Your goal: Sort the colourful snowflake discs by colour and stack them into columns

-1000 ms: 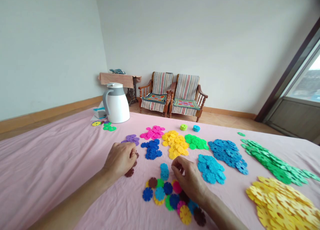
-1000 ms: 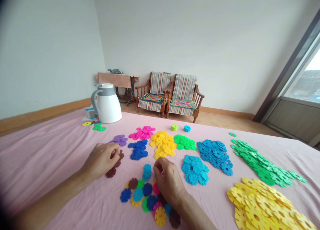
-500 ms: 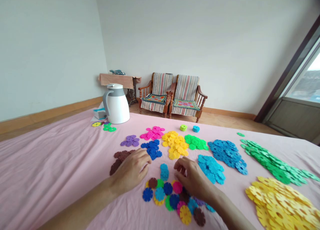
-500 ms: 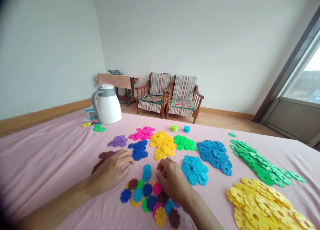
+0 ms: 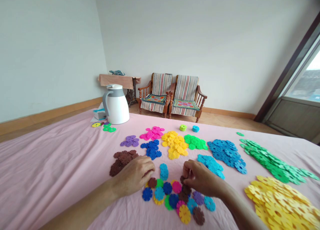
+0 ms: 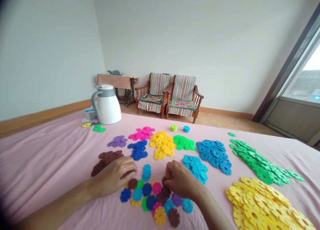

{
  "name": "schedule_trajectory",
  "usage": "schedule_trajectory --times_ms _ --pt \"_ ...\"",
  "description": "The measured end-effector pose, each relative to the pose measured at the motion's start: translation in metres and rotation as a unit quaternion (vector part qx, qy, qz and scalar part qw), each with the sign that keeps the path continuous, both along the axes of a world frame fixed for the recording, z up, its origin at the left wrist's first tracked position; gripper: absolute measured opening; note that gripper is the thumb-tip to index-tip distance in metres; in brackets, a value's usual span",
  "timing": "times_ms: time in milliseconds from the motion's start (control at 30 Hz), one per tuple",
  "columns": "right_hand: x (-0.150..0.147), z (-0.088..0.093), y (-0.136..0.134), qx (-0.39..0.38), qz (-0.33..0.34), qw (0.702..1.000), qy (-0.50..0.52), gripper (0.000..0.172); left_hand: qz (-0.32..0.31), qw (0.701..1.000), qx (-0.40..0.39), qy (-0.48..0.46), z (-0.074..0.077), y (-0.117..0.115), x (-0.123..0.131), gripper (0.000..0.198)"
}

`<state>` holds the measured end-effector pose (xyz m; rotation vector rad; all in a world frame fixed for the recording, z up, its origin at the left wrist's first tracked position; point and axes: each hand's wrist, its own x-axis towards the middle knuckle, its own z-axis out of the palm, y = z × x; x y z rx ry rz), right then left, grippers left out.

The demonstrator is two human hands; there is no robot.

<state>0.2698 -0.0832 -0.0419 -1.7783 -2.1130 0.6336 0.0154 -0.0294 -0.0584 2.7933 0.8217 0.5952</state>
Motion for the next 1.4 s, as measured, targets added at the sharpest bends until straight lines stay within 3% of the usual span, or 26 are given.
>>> schedule_trajectory --times_ms 300,600,800,933,1133,1400 --pt "0.005 -0.001 0.0 -0.015 0.003 0.999 0.034 0.019 0.004 1.0 0.001 0.0 0.0 0.0 0.0 0.017" --pt "0.006 -0.008 0.004 -0.018 0.007 0.999 0.047 0.013 0.002 1.0 -0.002 -0.005 0.0 0.0 0.0 0.017" --pt "0.006 -0.009 0.005 -0.033 0.016 0.995 0.093 0.024 0.006 1.0 -0.004 -0.007 -0.002 0.001 -0.001 0.018" --pt "0.006 -0.006 0.007 -0.056 0.037 0.987 0.145 0.014 0.004 1.0 -0.003 -0.014 -0.001 0.0 0.0 0.017" --pt "-0.012 0.0 0.007 0.04 0.022 0.981 0.188 0.006 0.01 0.998 -0.007 -0.061 0.008 -0.005 0.003 0.016" --pt "-0.055 -0.007 -0.007 0.09 0.036 0.971 0.22 0.007 0.013 0.981 -0.104 -0.162 0.012 -0.017 0.008 0.007"
